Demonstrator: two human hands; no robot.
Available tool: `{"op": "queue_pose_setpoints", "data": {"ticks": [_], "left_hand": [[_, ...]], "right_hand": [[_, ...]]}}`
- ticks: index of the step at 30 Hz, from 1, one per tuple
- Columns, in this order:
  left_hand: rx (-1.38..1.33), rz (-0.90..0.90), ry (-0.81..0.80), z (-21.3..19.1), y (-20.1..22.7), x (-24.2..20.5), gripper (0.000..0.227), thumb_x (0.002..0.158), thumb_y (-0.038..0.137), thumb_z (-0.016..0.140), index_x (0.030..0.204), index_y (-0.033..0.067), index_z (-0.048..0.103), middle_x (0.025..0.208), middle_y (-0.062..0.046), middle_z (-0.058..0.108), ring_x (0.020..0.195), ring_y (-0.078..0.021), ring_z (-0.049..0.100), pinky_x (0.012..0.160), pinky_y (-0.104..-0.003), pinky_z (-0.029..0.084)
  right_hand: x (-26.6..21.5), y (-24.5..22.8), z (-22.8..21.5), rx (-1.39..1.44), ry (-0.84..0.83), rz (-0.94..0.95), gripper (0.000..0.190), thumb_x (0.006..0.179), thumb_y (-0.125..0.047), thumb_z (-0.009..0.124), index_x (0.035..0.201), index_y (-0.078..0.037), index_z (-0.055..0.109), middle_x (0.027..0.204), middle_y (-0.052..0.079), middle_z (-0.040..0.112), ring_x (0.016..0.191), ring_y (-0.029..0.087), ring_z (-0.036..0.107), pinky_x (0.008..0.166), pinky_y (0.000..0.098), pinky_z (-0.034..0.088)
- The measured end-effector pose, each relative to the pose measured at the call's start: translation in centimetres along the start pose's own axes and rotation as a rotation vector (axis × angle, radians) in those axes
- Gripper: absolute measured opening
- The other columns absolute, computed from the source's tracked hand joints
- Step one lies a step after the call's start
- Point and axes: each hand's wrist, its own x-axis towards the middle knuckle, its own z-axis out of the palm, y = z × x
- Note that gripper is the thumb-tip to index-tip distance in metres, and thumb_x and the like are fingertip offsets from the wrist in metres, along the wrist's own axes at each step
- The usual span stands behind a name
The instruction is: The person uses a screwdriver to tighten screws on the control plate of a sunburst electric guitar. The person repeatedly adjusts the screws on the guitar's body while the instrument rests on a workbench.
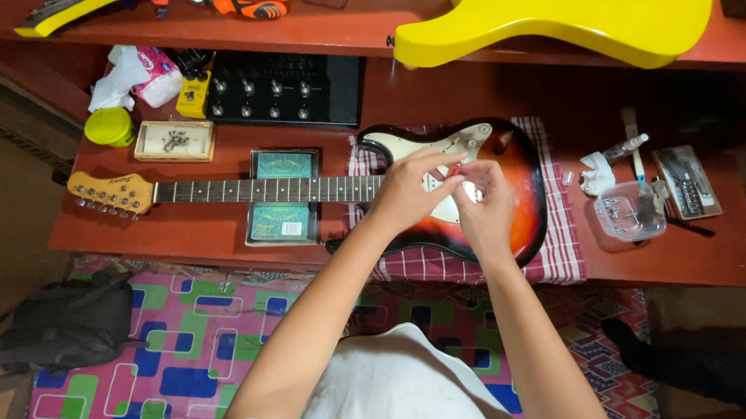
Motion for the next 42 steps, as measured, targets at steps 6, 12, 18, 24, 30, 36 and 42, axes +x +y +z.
{"op": "queue_pose_setpoints", "data": {"ticks": [6,12,18,24,30,36,42], "left_hand": [[0.062,-0.034,0.017,-0.3,0.6,-0.3,0.021,0.085,0.018,0.078,0.105,0.0208,0.075,0.095,-0.001,0.074,0.093,-0.0226,0.074,0.082,-0.037,0.058],[0.035,-0.002,0.046,0.0,1.0,-0.5,0.021,0.090,0.014,0.075,0.111,0.0188,0.075,0.102,-0.004,0.075,0.090,-0.0208,0.075,0.075,-0.031,0.059],[0.002,0.015,0.029,0.5,-0.5,-0.2,0.023,0.083,0.013,0.080,0.104,0.0159,0.071,0.097,-0.004,0.072,0.086,-0.0227,0.075,0.074,-0.036,0.060],[0.036,0.062,0.029,0.2,1.3,-0.9,0.015,0.094,0.015,0.071,0.109,0.0183,0.075,0.102,-0.004,0.072,0.087,-0.0240,0.076,0.077,-0.037,0.060],[0.000,0.027,0.050,0.7,0.2,-0.2,0.022,0.084,0.014,0.080,0.103,0.0147,0.071,0.095,-0.004,0.070,0.086,-0.0220,0.075,0.074,-0.034,0.060],[0.029,0.064,0.040,0.0,1.6,-0.9,0.021,0.093,0.012,0.073,0.113,0.0141,0.076,0.101,-0.007,0.073,0.089,-0.0244,0.076,0.078,-0.035,0.059],[0.063,0.061,0.063,1.2,-0.2,-0.2,0.023,0.082,0.016,0.081,0.100,0.0141,0.067,0.091,-0.006,0.067,0.086,-0.0299,0.072,0.074,-0.041,0.058]], "right_hand": [[-1.1,-2.7,-0.5,-0.054,-0.019,-0.015,0.030,0.085,-0.008,0.082,0.110,-0.013,0.067,0.098,0.005,0.075,0.096,0.016,0.068,0.093,0.0389,0.050],[-0.8,-2.0,0.0,-0.004,0.018,-0.097,0.033,0.086,0.001,0.076,0.117,-0.009,0.068,0.101,0.009,0.071,0.102,0.026,0.072,0.096,0.0447,0.053],[-1.5,-2.6,-0.2,-0.051,0.002,-0.081,0.030,0.084,-0.008,0.084,0.111,-0.010,0.071,0.100,0.009,0.074,0.101,0.026,0.072,0.095,0.0418,0.053],[-1.4,-2.1,-0.4,-0.001,0.046,-0.082,0.030,0.088,-0.005,0.080,0.114,-0.010,0.068,0.102,0.005,0.074,0.101,0.021,0.071,0.095,0.0399,0.052],[-1.3,-1.1,-0.1,-0.092,0.028,-0.081,0.030,0.083,-0.007,0.085,0.109,-0.012,0.071,0.100,0.008,0.071,0.100,0.028,0.071,0.090,0.0419,0.056],[-1.1,-1.7,-0.2,-0.021,0.043,-0.034,0.027,0.086,0.002,0.076,0.111,-0.007,0.069,0.103,0.010,0.075,0.105,0.030,0.072,0.097,0.0488,0.053],[-0.8,1.4,0.6,-0.186,0.024,-0.071,0.028,0.083,-0.018,0.089,0.107,-0.016,0.075,0.098,0.005,0.074,0.102,0.029,0.071,0.092,0.0451,0.055]]}}
